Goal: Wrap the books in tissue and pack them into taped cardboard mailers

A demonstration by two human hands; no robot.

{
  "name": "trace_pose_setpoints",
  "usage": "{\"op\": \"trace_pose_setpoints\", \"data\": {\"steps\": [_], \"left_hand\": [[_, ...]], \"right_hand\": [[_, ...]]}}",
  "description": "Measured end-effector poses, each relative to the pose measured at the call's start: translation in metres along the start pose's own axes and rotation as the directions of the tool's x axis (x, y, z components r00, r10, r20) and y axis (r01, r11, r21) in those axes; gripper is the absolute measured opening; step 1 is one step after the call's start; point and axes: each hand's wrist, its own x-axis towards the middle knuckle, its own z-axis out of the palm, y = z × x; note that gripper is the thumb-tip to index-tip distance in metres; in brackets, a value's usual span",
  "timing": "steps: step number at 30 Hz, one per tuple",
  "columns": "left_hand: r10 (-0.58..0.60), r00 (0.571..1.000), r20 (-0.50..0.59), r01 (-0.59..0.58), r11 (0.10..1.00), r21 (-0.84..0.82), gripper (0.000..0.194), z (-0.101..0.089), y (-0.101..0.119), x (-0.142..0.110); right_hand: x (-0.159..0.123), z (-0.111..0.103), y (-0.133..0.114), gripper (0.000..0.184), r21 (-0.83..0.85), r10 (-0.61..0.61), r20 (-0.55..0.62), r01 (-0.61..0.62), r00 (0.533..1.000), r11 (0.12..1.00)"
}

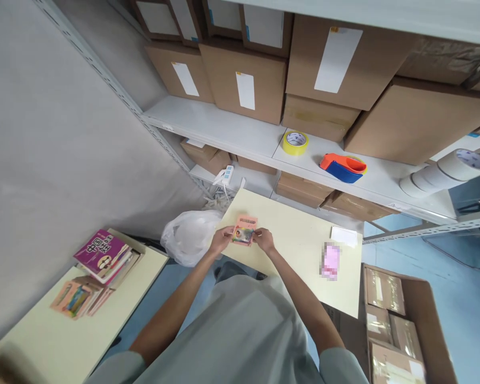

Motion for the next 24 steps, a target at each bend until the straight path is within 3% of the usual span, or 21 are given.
{"op": "trace_pose_setpoints", "data": {"steps": [4, 8, 18, 24], "left_hand": [[0.041, 0.992, -0.116, -0.029, 0.994, 0.104, 0.034, -0.021, 0.037, 0.045], [0.034, 0.982, -0.185, 0.003, 0.981, 0.194, 0.052, -0.029, 0.046, 0.054], [-0.193, 0.974, -0.118, 0.221, 0.924, 0.313, 0.04, 0.001, -0.025, -0.033], [-0.27, 0.954, -0.132, 0.299, 0.903, 0.309, 0.038, 0.001, -0.056, -0.06]], "right_hand": [[0.037, -0.002, -0.044, 0.024, 0.021, -0.064, -0.018, 0.065, 0.998, 0.998], [0.046, -0.01, -0.053, 0.041, -0.005, -0.048, -0.034, 0.048, 0.998, 0.999], [-0.028, -0.014, 0.037, 0.021, 0.0, 0.133, 0.154, -0.135, 0.979, 0.991], [-0.048, 0.0, 0.067, 0.019, 0.027, 0.224, 0.265, -0.24, 0.938, 0.971]]}}
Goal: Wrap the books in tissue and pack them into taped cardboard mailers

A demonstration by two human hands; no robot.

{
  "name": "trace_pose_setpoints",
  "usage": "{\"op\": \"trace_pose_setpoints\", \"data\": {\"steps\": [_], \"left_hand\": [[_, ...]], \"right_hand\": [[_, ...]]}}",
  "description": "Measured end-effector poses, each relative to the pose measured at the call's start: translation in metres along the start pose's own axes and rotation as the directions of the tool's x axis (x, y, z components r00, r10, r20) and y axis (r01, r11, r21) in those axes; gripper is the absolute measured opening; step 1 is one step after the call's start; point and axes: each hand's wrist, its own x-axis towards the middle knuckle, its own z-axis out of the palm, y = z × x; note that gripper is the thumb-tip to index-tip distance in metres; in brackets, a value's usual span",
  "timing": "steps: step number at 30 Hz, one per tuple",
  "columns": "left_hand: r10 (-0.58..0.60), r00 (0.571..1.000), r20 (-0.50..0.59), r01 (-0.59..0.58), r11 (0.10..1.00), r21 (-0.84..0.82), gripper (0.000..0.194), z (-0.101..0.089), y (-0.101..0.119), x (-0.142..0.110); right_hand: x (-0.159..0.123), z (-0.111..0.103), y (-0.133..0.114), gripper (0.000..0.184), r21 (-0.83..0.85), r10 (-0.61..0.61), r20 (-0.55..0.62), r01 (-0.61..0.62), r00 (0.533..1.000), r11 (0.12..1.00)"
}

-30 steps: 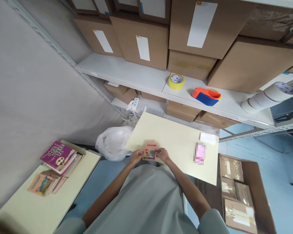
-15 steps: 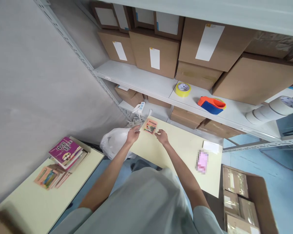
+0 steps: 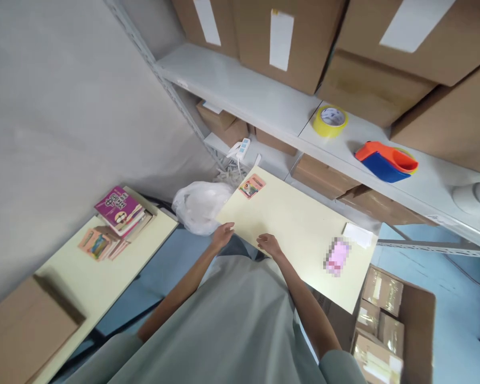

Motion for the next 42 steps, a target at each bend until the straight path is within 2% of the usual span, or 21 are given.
{"op": "trace_pose_setpoints", "data": {"steps": [7, 12, 16, 19, 21, 23, 25, 29, 32, 35, 38, 42], "left_hand": [[-0.122, 0.992, -0.039, 0.121, 0.993, -0.016, 0.04, -0.002, -0.052, -0.015], [-0.185, 0.981, -0.048, 0.187, 0.982, 0.029, 0.039, -0.024, -0.083, -0.006], [-0.166, 0.984, -0.056, 0.171, 0.982, 0.085, 0.042, -0.052, -0.099, 0.033], [-0.027, 0.999, -0.018, 0.031, 0.956, 0.292, 0.046, -0.076, -0.108, 0.074], [0.052, 0.997, 0.062, -0.075, 0.88, 0.469, 0.049, -0.091, -0.114, 0.105], [0.032, 0.988, 0.154, -0.118, 0.796, 0.593, 0.051, -0.104, -0.121, 0.135], [-0.04, 0.973, 0.229, -0.125, 0.739, 0.662, 0.049, -0.112, -0.131, 0.166], [-0.164, 0.93, 0.33, -0.118, 0.714, 0.69, 0.037, -0.118, -0.153, 0.215], [-0.219, 0.896, 0.387, -0.124, 0.713, 0.69, 0.025, -0.121, -0.166, 0.235], [-0.222, 0.873, 0.433, -0.158, 0.713, 0.683, 0.017, -0.13, -0.17, 0.243], [-0.204, 0.863, 0.462, -0.206, 0.693, 0.691, 0.013, -0.144, -0.167, 0.247], [-0.187, 0.853, 0.488, -0.251, 0.673, 0.696, 0.014, -0.162, -0.155, 0.249]], "right_hand": [[0.011, 0.031, 0.016, 0.014, 0.033, 0.101, 0.106, -0.105, 0.989, 0.994], [0.025, 0.052, 0.007, 0.022, 0.048, 0.155, 0.121, -0.162, 0.981, 0.986], [0.035, 0.073, -0.009, 0.034, 0.077, 0.112, 0.099, -0.12, 0.989, 0.99], [0.038, 0.092, -0.022, 0.043, 0.063, 0.101, 0.061, -0.104, 0.993, 0.993], [0.038, 0.106, -0.029, 0.046, 0.045, 0.105, 0.035, -0.107, 0.994, 0.993], [0.039, 0.121, -0.033, 0.047, 0.04, 0.116, 0.002, -0.116, 0.993, 0.992], [0.04, 0.136, -0.034, 0.047, 0.047, 0.136, -0.027, -0.135, 0.99, 0.99], [0.044, 0.167, -0.03, 0.045, 0.071, 0.201, -0.048, -0.197, 0.978, 0.978], [0.049, 0.191, -0.03, 0.046, 0.085, 0.232, -0.087, -0.225, 0.969, 0.971], [0.056, 0.211, -0.039, 0.051, 0.097, 0.239, -0.089, -0.23, 0.967, 0.968], [0.063, 0.226, -0.053, 0.053, 0.096, 0.214, -0.064, -0.208, 0.975, 0.973], [0.069, 0.234, -0.069, 0.045, 0.073, 0.147, -0.069, -0.142, 0.987, 0.987]]}}
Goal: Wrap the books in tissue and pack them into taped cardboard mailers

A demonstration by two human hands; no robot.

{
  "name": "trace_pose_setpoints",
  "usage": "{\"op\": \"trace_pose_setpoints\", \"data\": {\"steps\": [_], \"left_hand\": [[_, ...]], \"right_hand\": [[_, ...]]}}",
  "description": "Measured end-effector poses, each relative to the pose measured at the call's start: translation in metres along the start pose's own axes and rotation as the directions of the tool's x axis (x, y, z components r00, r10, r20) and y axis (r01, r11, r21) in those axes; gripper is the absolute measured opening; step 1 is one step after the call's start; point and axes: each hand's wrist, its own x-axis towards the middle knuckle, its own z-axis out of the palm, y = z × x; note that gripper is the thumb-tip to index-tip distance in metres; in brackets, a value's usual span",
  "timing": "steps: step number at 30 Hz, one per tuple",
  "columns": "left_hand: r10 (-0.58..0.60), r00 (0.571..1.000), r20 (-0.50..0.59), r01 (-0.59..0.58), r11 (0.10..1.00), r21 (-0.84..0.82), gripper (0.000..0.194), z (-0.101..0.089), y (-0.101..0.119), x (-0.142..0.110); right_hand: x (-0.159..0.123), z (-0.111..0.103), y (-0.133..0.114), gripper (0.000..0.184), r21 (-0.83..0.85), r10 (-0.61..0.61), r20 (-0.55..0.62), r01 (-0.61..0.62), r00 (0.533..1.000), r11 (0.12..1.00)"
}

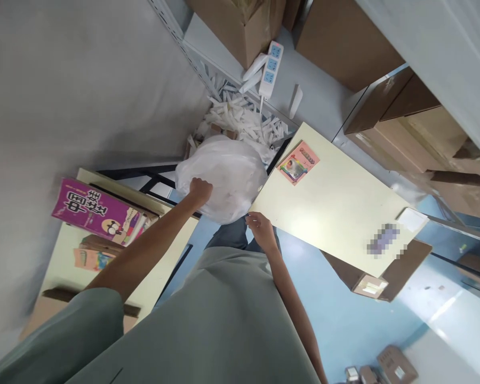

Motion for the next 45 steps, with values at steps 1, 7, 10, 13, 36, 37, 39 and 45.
{"op": "trace_pose_setpoints", "data": {"steps": [1, 7, 10, 13, 36, 37, 39, 45], "left_hand": [[0.014, 1.0, -0.001, -0.014, 1.0, 0.0, 0.014, -0.005, 0.0, -0.003], [0.186, 0.98, -0.067, -0.188, 0.982, -0.033, 0.018, -0.042, 0.008, -0.039], [0.333, 0.929, -0.161, -0.357, 0.921, -0.153, 0.025, -0.067, 0.01, -0.071], [0.423, 0.852, -0.31, -0.5, 0.833, -0.236, 0.035, -0.092, 0.014, -0.113], [0.144, 0.608, -0.781, -0.687, 0.589, -0.426, 0.052, -0.149, 0.065, -0.184], [0.137, 0.594, -0.793, -0.685, 0.603, -0.409, 0.053, -0.148, 0.073, -0.184], [0.126, 0.568, -0.813, -0.673, 0.64, -0.371, 0.048, -0.148, 0.09, -0.185], [0.288, 0.463, -0.838, -0.744, 0.641, -0.191, 0.024, -0.154, 0.164, -0.214]], "right_hand": [[0.0, 0.001, -0.003, 0.044, -0.006, -0.006, -0.006, 0.006, 1.0, 1.0], [-0.004, 0.009, -0.019, 0.036, -0.118, -0.083, -0.055, 0.076, 0.995, 0.99], [-0.005, 0.017, -0.037, 0.037, -0.208, -0.211, -0.056, 0.196, 0.976, 0.958], [-0.004, 0.027, -0.063, 0.053, -0.39, -0.429, -0.062, 0.374, 0.901, 0.841], [-0.069, -0.038, -0.156, 0.047, -0.611, -0.717, -0.151, 0.506, 0.681, 0.609], [-0.074, -0.043, -0.156, 0.047, -0.604, -0.73, -0.168, 0.516, 0.662, 0.607], [-0.085, -0.054, -0.155, 0.044, -0.591, -0.771, -0.196, 0.555, 0.606, 0.586], [-0.11, -0.087, -0.156, 0.032, -0.661, -0.833, -0.263, 0.538, 0.487, 0.523]]}}
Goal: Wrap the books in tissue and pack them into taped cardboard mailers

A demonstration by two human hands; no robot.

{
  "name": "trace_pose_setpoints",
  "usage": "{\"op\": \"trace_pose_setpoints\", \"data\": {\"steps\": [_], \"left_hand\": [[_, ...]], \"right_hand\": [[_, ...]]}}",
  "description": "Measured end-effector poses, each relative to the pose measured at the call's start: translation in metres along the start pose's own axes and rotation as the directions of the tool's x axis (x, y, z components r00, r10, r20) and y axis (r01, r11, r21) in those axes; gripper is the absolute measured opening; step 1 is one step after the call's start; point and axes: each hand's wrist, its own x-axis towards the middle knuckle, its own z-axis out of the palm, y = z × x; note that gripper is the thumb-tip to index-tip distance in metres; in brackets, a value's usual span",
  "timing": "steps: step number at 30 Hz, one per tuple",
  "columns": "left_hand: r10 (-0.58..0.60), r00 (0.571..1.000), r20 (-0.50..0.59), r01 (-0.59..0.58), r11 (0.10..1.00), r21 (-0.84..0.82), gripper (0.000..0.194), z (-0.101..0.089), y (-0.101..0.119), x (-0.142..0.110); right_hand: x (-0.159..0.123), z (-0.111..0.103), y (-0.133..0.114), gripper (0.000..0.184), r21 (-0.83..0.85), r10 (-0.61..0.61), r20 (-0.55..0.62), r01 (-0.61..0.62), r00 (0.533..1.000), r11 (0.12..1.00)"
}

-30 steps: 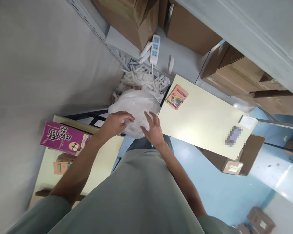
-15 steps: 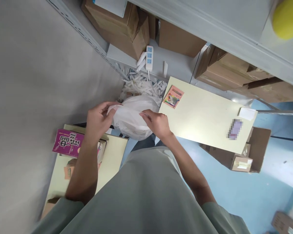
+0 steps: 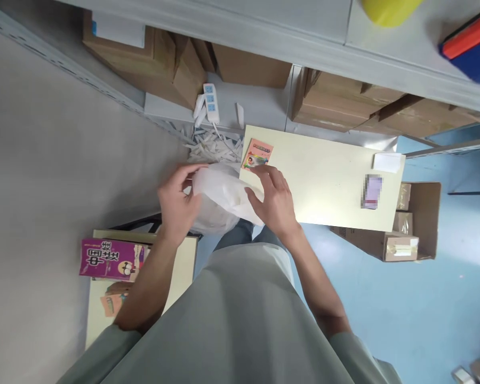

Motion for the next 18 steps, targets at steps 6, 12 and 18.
{"op": "trace_pose_setpoints", "data": {"steps": [6, 12, 18], "left_hand": [[0.196, 0.967, 0.165, -0.202, 0.979, 0.02, 0.019, 0.051, 0.065, 0.008], [0.11, 0.967, 0.23, -0.165, 0.958, 0.235, 0.022, 0.115, 0.058, 0.015], [-0.05, 0.939, 0.34, -0.097, 0.911, 0.4, 0.021, 0.173, 0.044, 0.023]], "right_hand": [[0.003, -0.039, 0.03, 0.046, 0.123, -0.049, -0.06, 0.056, 0.997, 0.991], [-0.014, -0.112, 0.073, 0.026, 0.113, 0.161, -0.093, -0.151, 0.982, 0.982], [-0.042, -0.18, 0.144, 0.028, 0.139, 0.455, -0.031, -0.447, 0.89, 0.884]]}}
